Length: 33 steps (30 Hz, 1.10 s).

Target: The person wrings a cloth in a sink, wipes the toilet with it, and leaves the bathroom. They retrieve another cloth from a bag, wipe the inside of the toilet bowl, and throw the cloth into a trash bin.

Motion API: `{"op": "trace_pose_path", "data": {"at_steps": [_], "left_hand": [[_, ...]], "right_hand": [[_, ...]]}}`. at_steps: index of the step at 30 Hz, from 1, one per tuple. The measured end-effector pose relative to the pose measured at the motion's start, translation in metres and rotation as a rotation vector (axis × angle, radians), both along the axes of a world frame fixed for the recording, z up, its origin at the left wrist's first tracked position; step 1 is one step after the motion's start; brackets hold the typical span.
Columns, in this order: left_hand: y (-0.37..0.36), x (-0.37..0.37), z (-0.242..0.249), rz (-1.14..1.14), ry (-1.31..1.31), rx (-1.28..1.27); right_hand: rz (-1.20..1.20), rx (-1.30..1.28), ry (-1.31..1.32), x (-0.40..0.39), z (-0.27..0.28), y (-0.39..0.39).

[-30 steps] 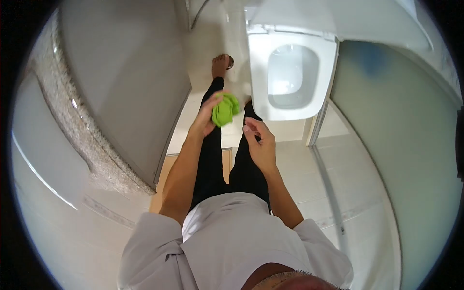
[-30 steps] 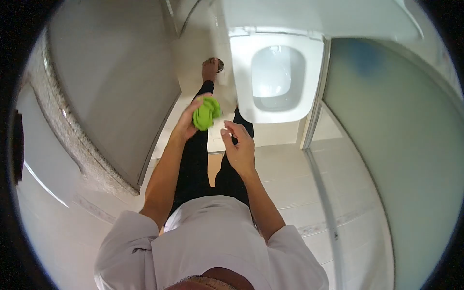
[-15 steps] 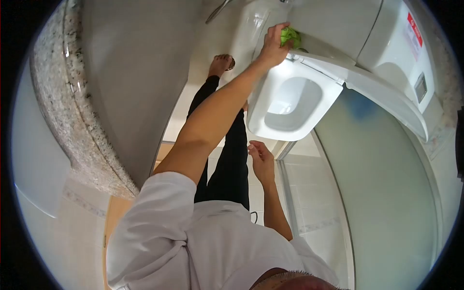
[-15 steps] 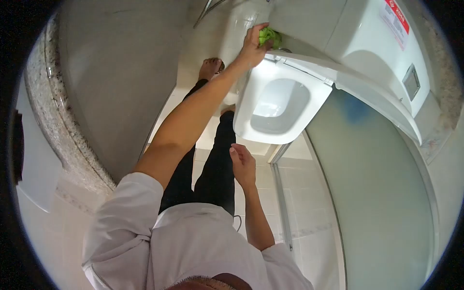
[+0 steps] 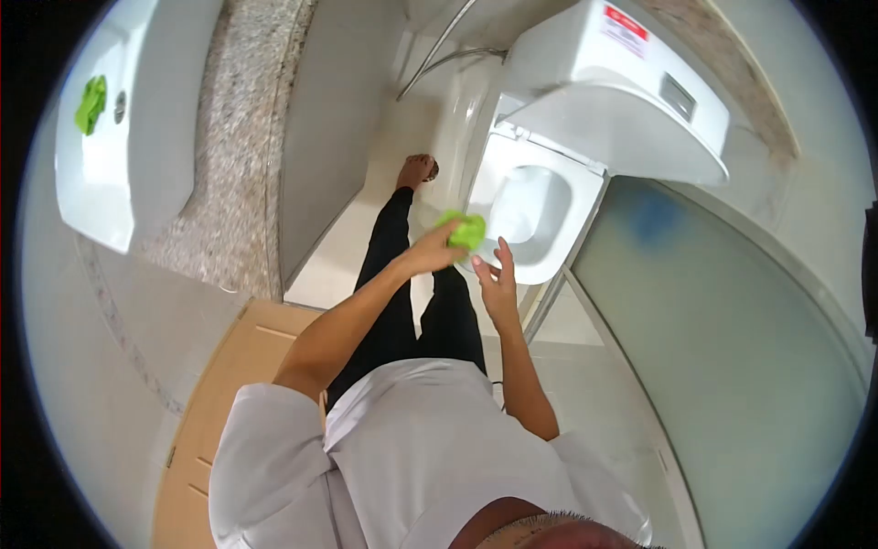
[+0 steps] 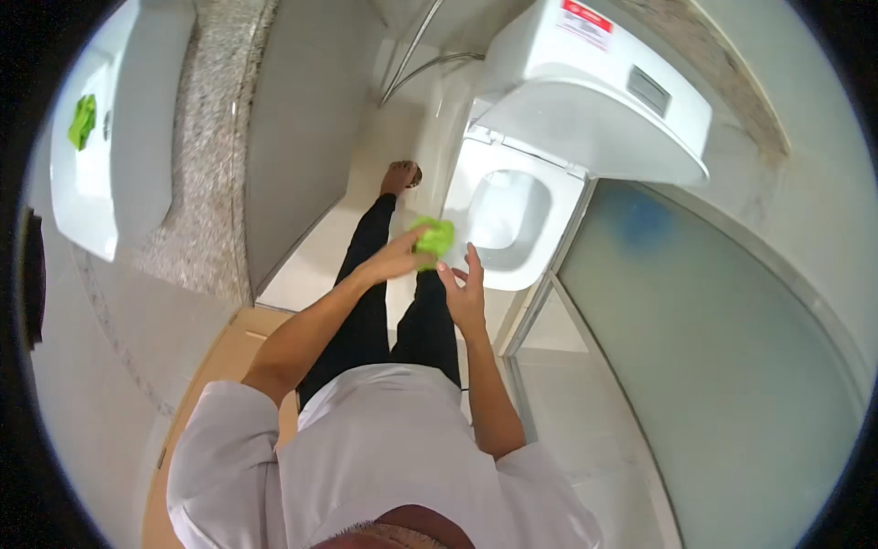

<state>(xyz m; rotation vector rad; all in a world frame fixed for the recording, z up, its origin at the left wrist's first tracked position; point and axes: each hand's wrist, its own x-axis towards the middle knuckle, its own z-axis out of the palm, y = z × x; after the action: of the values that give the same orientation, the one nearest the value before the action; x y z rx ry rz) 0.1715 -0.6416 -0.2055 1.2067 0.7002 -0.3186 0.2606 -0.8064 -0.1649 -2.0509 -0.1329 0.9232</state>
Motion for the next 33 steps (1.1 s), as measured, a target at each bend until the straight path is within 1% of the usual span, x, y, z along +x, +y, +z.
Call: {"op": "trace_pose_path", "data": {"at_steps": [1, 2, 3, 4, 5, 6, 7, 8, 9, 10, 11, 12, 13, 14, 15, 16, 17, 18, 19, 20, 22, 23, 25, 26, 28, 29, 31, 32, 33], "left_hand": [[-0.006, -0.003, 0.025, -0.015, -0.01, 0.019], [-0.013, -0.006, 0.052, -0.126, -0.036, -0.081], [-0.017, -0.005, 0.077, -0.239, -0.066, -0.173], [-0.018, -0.003, 0.098, -0.263, -0.09, -0.144], [-0.022, -0.003, 0.12, -0.342, 0.011, 0.168], [-0.029, -0.007, 0.142, -0.406, 0.115, 0.484], [-0.036, -0.012, 0.162, -0.403, 0.094, 0.74], [-0.04, -0.015, 0.175, -0.401, 0.088, 0.776], [-0.045, -0.021, 0.186, -0.299, 0.034, 0.85], [-0.052, -0.028, 0.195, -0.2, -0.018, 0.917], [-0.054, -0.029, 0.201, -0.2, 0.009, 0.826], [-0.059, -0.034, 0.204, -0.206, 0.015, 0.842], [-0.068, -0.04, 0.204, 0.014, -0.131, 0.788], [-0.075, -0.045, 0.208, 0.232, -0.277, 0.721], [-0.075, -0.054, 0.218, 0.18, -0.207, 0.636], [-0.078, -0.061, 0.233, 0.178, -0.208, 0.646], [-0.078, -0.067, 0.248, 0.205, -0.167, 0.502], [-0.077, -0.072, 0.258, 0.23, -0.125, 0.356], [-0.078, -0.078, 0.262, 0.205, -0.216, 0.378], [-0.082, -0.082, 0.268, 0.201, -0.22, 0.383], [-0.091, -0.085, 0.291, 0.32, -0.318, 0.247], [-0.09, -0.086, 0.294, 0.318, -0.328, 0.255], [-0.091, -0.09, 0.298, 0.171, -0.381, 0.196], [-0.09, -0.09, 0.299, 0.176, -0.385, 0.194], [-0.084, -0.085, 0.305, 0.205, -0.302, 0.246], [-0.079, -0.081, 0.305, 0.223, -0.316, 0.24], [-0.068, -0.074, 0.309, 0.431, -0.455, 0.394], [-0.062, -0.074, 0.31, 0.437, -0.448, 0.386], [-0.056, -0.073, 0.316, 0.4, -0.437, 0.364]], "right_hand": [[-0.017, 0.058, -0.042, -0.001, 0.009, -0.008], [-0.031, 0.116, -0.083, -0.001, 0.017, -0.016], [0.06, 0.109, 0.114, 0.009, 0.039, -0.022], [0.16, 0.11, 0.299, 0.019, 0.054, -0.029], [0.22, -0.018, 0.294, 0.023, 0.061, -0.044], [0.211, 0.004, 0.277, 0.025, 0.076, -0.054], [0.239, -0.019, 0.251, 0.027, 0.093, -0.058], [0.27, -0.041, 0.227, 0.029, 0.107, -0.06], [0.112, 0.077, 0.357, 0.028, 0.117, -0.064], [0.005, 0.261, 0.5, 0.031, 0.138, -0.061], [-0.101, 0.439, 0.652, 0.04, 0.16, -0.058], [-0.048, 0.473, 0.625, 0.044, 0.183, -0.053], [0.004, 0.502, 0.596, 0.05, 0.201, -0.052], [0.003, 0.51, 0.6, 0.056, 0.209, -0.054], [0.215, 0.532, 0.504, 0.064, 0.214, -0.057], [0.43, 0.554, 0.398, 0.067, 0.223, -0.056], [0.435, 0.569, 0.391, 0.068, 0.234, -0.053], [0.484, 0.551, 0.332, 0.068, 0.249, -0.05], [0.528, 0.527, 0.274, 0.065, 0.26, -0.05], [0.526, 0.533, 0.269, 0.061, 0.267, -0.051], [0.577, 0.589, 0.422, 0.051, 0.277, -0.05], [0.58, 0.596, 0.411, 0.047, 0.281, -0.05], [0.433, 0.75, 0.709, 0.033, 0.29, -0.053], [0.438, 0.745, 0.706, 0.033, 0.284, -0.048], [0.591, 0.396, 0.204, 0.034, 0.27, -0.034], [0.608, 0.384, 0.193, 0.029, 0.269, -0.028], [0.317, 0.573, 0.179, 0.006, 0.271, -0.017], [0.32, 0.563, 0.186, 0.0, 0.271, -0.011], [0.323, 0.562, 0.274, -0.005, 0.272, -0.005]]}}
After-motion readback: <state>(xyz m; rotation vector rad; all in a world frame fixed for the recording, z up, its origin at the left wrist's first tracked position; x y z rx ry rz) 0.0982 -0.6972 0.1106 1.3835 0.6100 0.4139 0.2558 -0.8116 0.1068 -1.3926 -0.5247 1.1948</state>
